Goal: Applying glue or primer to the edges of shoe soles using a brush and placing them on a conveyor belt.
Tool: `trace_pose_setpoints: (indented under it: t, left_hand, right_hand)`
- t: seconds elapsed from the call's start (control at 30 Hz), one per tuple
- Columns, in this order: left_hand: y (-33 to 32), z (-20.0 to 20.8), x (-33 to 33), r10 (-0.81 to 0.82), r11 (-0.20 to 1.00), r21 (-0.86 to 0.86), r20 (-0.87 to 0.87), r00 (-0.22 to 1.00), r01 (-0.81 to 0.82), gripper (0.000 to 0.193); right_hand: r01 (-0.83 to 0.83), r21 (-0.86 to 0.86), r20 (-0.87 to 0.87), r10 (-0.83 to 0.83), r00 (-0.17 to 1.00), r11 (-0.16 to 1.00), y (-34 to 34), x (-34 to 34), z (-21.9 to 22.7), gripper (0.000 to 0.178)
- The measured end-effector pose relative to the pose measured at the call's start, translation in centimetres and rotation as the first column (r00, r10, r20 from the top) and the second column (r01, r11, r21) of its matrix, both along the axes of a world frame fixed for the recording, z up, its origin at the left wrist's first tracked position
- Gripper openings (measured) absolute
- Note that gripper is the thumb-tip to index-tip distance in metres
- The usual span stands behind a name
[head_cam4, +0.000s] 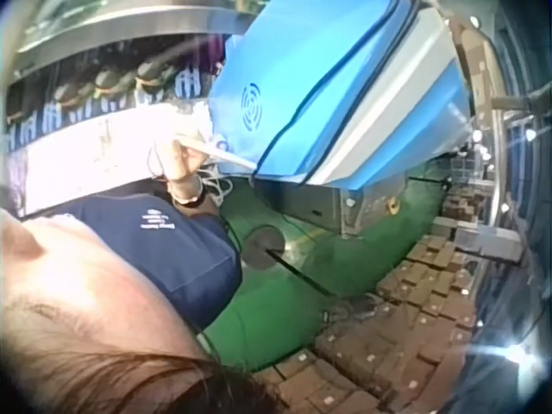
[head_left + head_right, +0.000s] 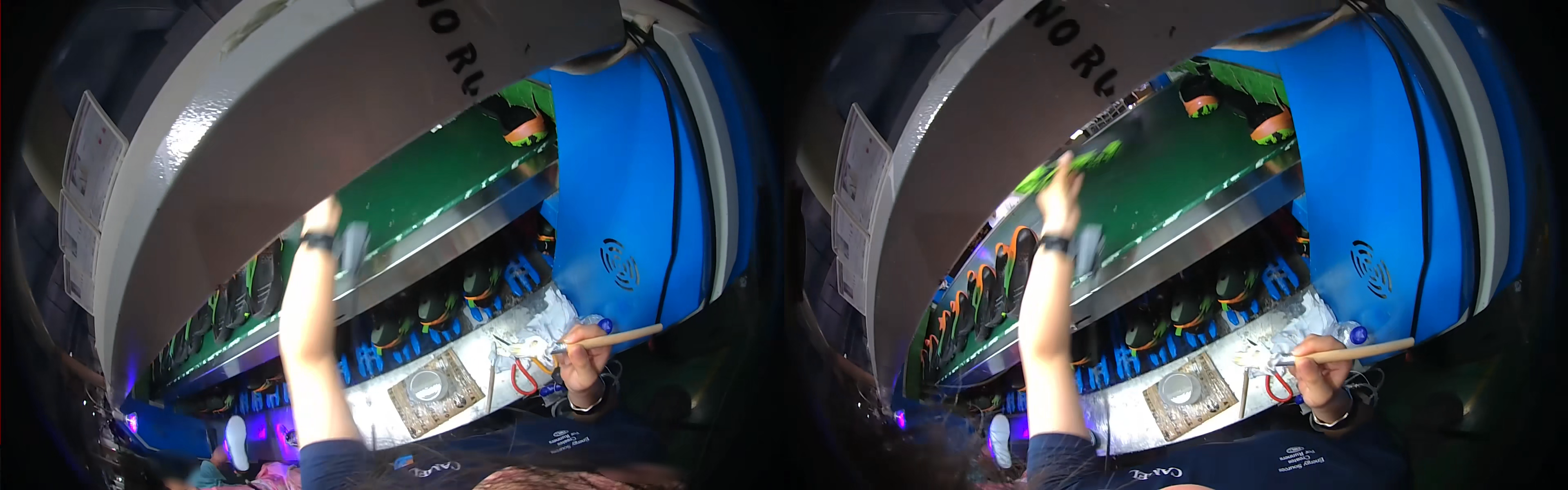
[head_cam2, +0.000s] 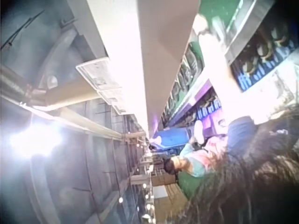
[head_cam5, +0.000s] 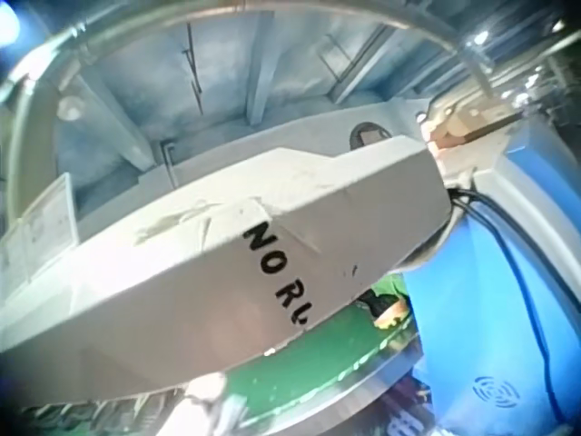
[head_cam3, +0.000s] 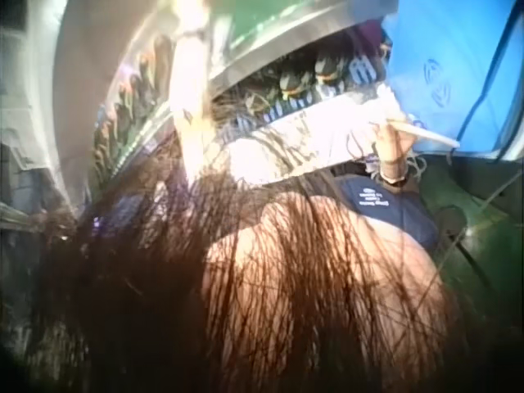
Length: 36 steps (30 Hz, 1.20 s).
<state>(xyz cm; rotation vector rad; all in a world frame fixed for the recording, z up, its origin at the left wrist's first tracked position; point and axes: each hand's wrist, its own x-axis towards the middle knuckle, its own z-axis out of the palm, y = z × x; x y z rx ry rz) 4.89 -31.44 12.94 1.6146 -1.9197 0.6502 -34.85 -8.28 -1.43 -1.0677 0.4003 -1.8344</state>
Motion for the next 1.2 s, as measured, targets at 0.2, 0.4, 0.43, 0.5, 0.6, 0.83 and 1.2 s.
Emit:
trace_pose_setpoints:
  t: [0.2,0.4,0.43,0.5,0.6,0.83,1.2]
  left_hand:
    - [-1.1,0.0,-13.5,0.127,0.651,0.555,-0.752,0.646,0.518,0.065]
    - [14.7,-0.4,-2.0,0.466,0.853,0.393,-0.278,0.840,-0.343,0.069]
    - [16.3,-0.6,-0.2,0.623,0.777,0.184,-0.093,0.777,-0.601,0.073]
    - [17.6,-2.2,4.1,0.867,0.492,0.114,0.032,0.498,-0.863,0.083]
    - [19.3,-2.1,8.9,0.847,0.519,0.480,-0.184,0.498,-0.707,0.106]
    - [17.2,-1.7,12.7,0.624,0.720,0.185,-0.594,0.508,-0.669,0.089]
    - [22.0,-0.8,7.4,-0.185,0.950,-0.304,-0.740,0.647,-0.075,0.112]
  right_hand:
    - [-0.022,0.104,0.058,0.016,0.998,0.994,-1.2,0.1,-0.8,0.015]
    - [-0.113,0.092,-0.030,0.117,0.993,0.989,-3.2,1.5,-1.5,0.016]
    - [-0.081,0.103,-0.048,0.086,0.995,0.991,-3.4,1.7,-1.6,0.016]
    - [-0.074,0.131,-0.064,0.082,0.995,0.989,-3.3,1.8,-2.3,0.017]
    - [-0.159,0.157,-0.035,0.166,0.985,0.975,-2.9,2.2,-1.7,0.018]
    - [-0.178,0.112,-0.054,0.185,0.981,0.978,-1.8,3.4,-0.7,0.017]
    - [-0.202,0.089,-0.103,0.211,0.972,0.975,-1.2,5.1,0.0,0.016]
